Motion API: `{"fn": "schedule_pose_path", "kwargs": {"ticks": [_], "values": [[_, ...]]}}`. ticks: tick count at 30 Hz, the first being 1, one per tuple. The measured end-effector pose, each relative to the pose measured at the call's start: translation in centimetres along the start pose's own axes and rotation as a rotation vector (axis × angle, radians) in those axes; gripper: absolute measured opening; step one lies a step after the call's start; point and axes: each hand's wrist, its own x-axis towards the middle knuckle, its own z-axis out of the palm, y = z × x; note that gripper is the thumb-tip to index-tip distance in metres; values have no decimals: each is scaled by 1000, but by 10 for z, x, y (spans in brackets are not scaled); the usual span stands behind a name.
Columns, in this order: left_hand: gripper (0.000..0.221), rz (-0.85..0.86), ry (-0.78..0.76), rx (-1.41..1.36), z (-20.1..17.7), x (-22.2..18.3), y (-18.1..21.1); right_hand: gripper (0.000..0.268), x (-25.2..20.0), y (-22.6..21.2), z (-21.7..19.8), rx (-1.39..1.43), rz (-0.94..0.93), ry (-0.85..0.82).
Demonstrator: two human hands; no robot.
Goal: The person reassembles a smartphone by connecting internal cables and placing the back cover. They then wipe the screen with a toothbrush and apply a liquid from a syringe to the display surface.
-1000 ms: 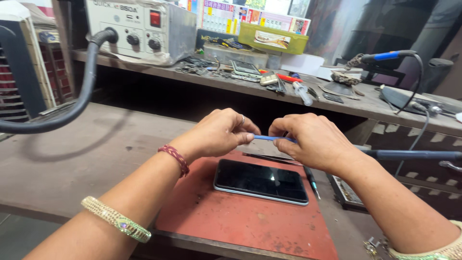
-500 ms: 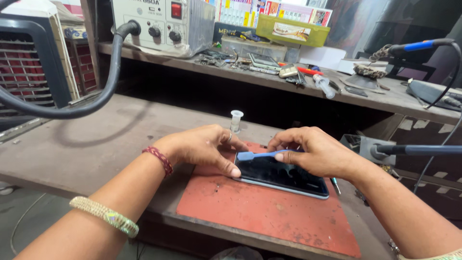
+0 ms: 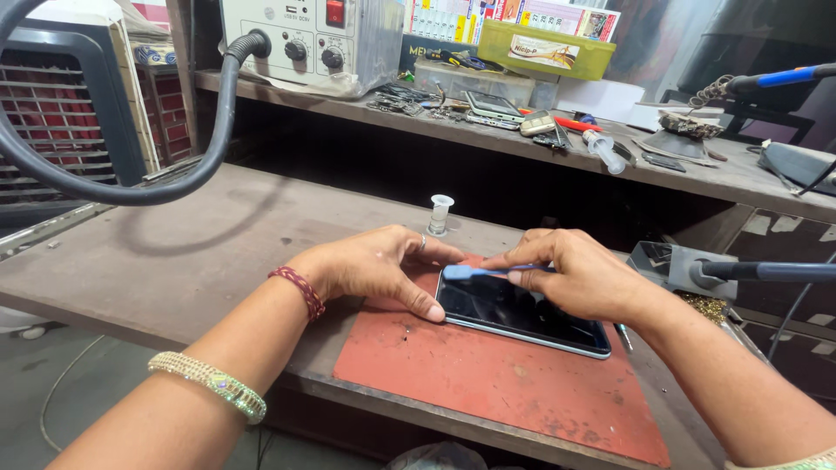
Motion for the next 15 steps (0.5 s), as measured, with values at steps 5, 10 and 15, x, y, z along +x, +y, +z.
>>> {"fn": "schedule_pose_path", "kwargs": {"ticks": [5, 10, 15], "values": [[92, 17, -1, 29, -1, -2, 0, 38, -2, -6, 1, 163, 182, -152], [92, 4, 10, 28, 0, -2, -1, 38, -2, -10, 3, -4, 186, -60], [91, 1, 7, 13, 0, 0, -1, 35, -4, -4, 7, 182, 54, -142]]}}
